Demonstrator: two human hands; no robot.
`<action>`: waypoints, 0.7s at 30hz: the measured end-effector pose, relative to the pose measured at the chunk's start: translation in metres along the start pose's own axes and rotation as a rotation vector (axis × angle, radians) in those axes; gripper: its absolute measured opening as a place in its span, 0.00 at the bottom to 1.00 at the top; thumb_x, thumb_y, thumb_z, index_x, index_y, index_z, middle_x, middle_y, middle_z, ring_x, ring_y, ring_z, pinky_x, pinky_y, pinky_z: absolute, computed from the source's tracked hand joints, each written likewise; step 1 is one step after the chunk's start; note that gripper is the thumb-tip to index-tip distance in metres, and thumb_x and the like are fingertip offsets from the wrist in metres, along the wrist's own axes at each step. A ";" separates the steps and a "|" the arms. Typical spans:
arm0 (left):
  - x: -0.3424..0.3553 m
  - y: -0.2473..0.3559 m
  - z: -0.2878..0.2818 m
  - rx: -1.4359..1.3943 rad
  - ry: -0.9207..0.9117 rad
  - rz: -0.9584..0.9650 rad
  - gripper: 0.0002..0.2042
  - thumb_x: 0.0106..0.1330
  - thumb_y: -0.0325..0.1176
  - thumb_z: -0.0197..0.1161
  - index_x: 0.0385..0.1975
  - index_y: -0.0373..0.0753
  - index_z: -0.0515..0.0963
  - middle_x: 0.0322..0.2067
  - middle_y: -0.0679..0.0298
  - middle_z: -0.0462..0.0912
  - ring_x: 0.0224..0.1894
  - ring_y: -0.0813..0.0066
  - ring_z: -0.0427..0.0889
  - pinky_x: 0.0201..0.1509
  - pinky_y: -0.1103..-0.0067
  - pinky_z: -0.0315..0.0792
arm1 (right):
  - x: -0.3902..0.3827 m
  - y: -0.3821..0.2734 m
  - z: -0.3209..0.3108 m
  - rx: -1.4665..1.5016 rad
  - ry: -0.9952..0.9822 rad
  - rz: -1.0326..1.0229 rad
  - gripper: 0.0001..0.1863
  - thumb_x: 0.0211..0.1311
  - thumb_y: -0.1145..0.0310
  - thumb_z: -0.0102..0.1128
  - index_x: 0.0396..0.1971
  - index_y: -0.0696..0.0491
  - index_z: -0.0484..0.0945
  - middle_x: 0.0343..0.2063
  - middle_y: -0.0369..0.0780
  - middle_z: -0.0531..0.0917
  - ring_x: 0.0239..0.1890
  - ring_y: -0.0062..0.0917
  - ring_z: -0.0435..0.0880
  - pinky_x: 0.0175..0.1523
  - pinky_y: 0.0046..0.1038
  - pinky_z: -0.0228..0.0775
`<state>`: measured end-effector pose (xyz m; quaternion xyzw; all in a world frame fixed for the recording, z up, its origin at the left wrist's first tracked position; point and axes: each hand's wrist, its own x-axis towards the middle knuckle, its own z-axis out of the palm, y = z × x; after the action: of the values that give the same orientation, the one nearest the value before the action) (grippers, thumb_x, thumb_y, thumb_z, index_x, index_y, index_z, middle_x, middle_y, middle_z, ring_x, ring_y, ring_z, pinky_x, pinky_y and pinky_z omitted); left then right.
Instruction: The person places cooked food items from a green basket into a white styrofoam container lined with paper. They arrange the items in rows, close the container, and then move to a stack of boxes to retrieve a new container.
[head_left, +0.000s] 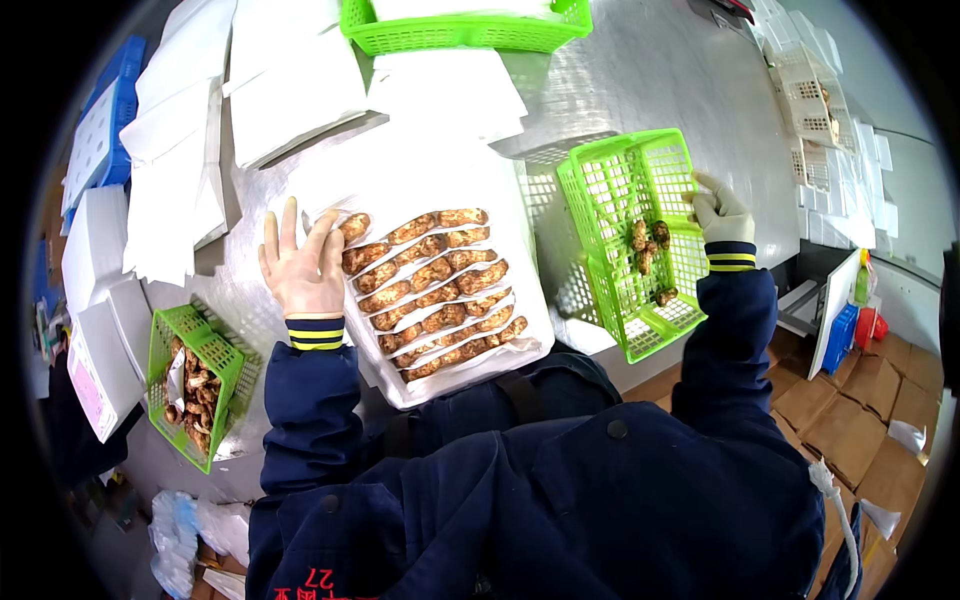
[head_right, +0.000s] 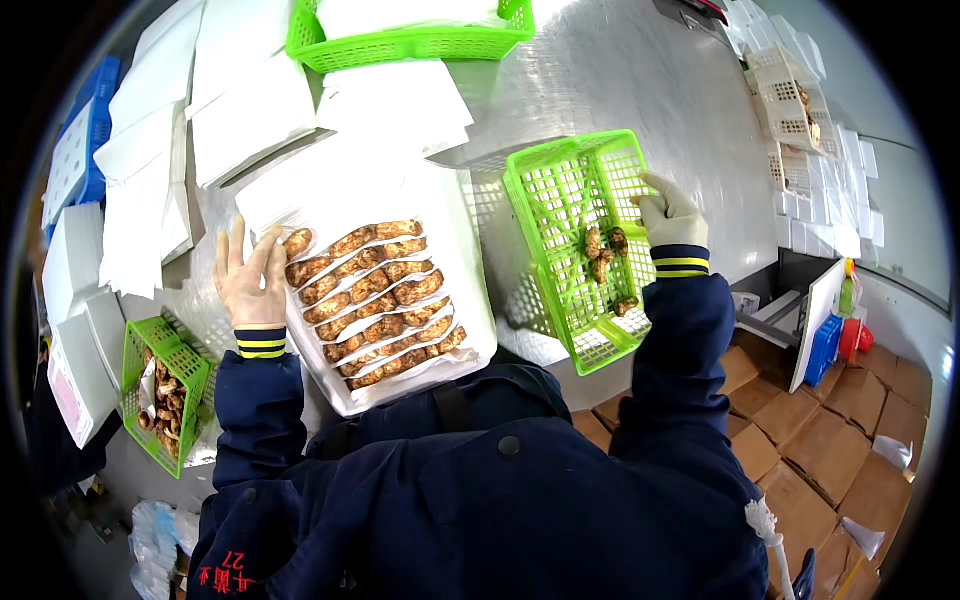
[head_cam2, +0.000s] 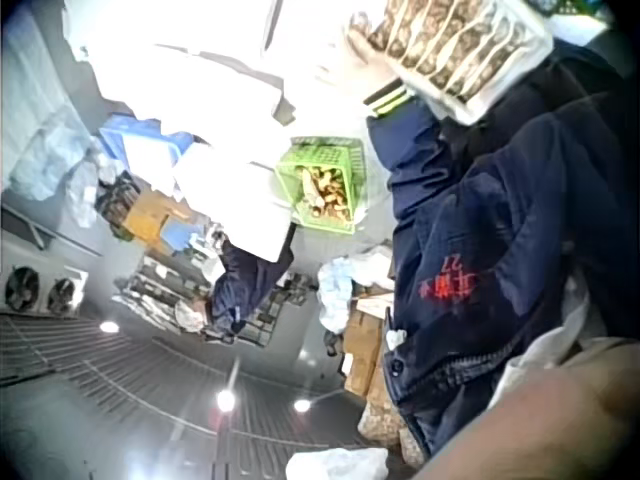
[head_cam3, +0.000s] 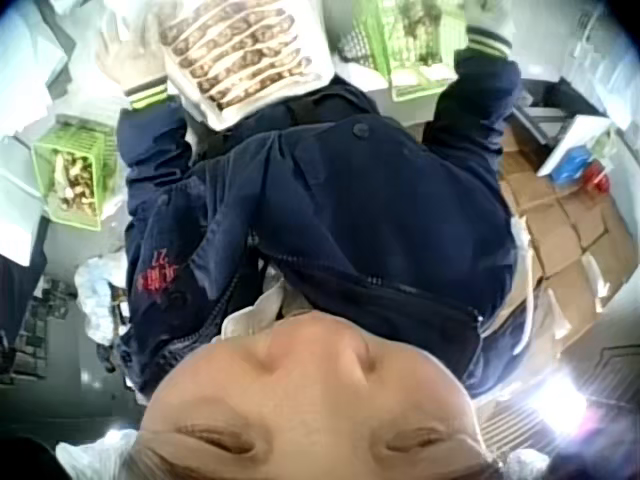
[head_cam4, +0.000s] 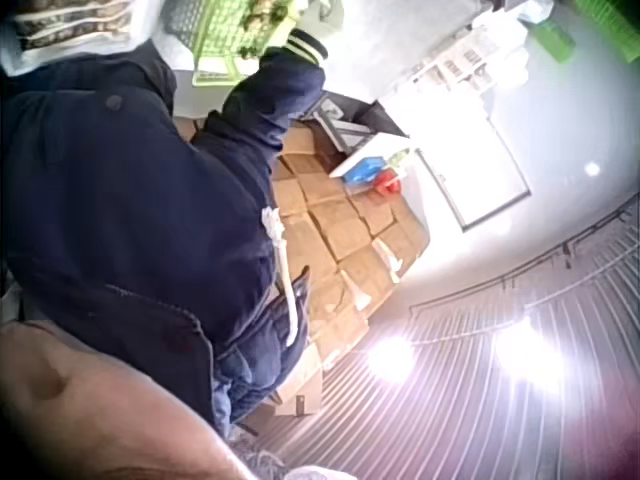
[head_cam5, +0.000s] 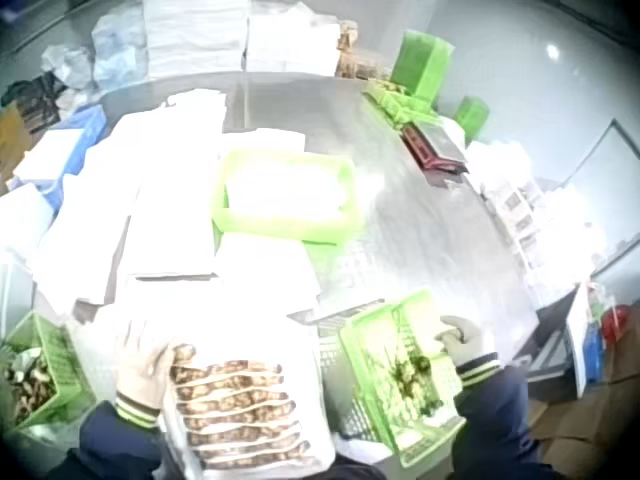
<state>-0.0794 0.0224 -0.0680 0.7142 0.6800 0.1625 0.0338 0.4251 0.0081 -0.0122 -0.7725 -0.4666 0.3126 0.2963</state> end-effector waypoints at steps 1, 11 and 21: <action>0.003 -0.002 0.003 0.018 0.002 0.026 0.11 0.62 0.41 0.64 0.45 0.63 0.83 0.62 0.61 0.70 0.68 0.58 0.60 0.71 0.63 0.48 | 0.002 0.027 -0.010 -0.183 -0.043 0.060 0.19 0.60 0.75 0.58 0.53 0.55 0.77 0.30 0.41 0.86 0.30 0.19 0.83 0.39 0.20 0.74; 0.000 0.004 -0.007 -0.109 0.079 0.048 0.15 0.59 0.31 0.66 0.46 0.53 0.83 0.56 0.55 0.75 0.61 0.51 0.69 0.64 0.64 0.62 | -0.006 0.119 0.075 -0.590 -0.084 0.113 0.25 0.52 0.65 0.64 0.53 0.50 0.73 0.34 0.48 0.84 0.37 0.37 0.85 0.44 0.36 0.76; -0.006 0.020 -0.002 0.092 -0.062 0.182 0.19 0.56 0.26 0.62 0.49 0.52 0.78 0.48 0.73 0.79 0.63 0.71 0.68 0.68 0.56 0.52 | -0.038 -0.155 0.222 -0.323 -0.341 -1.039 0.20 0.53 0.75 0.55 0.48 0.42 0.77 0.39 0.36 0.84 0.35 0.38 0.82 0.39 0.35 0.77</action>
<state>-0.0613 0.0143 -0.0617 0.7785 0.6176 0.1115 0.0070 0.1593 0.0713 -0.0275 -0.4158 -0.8683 0.1708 0.2095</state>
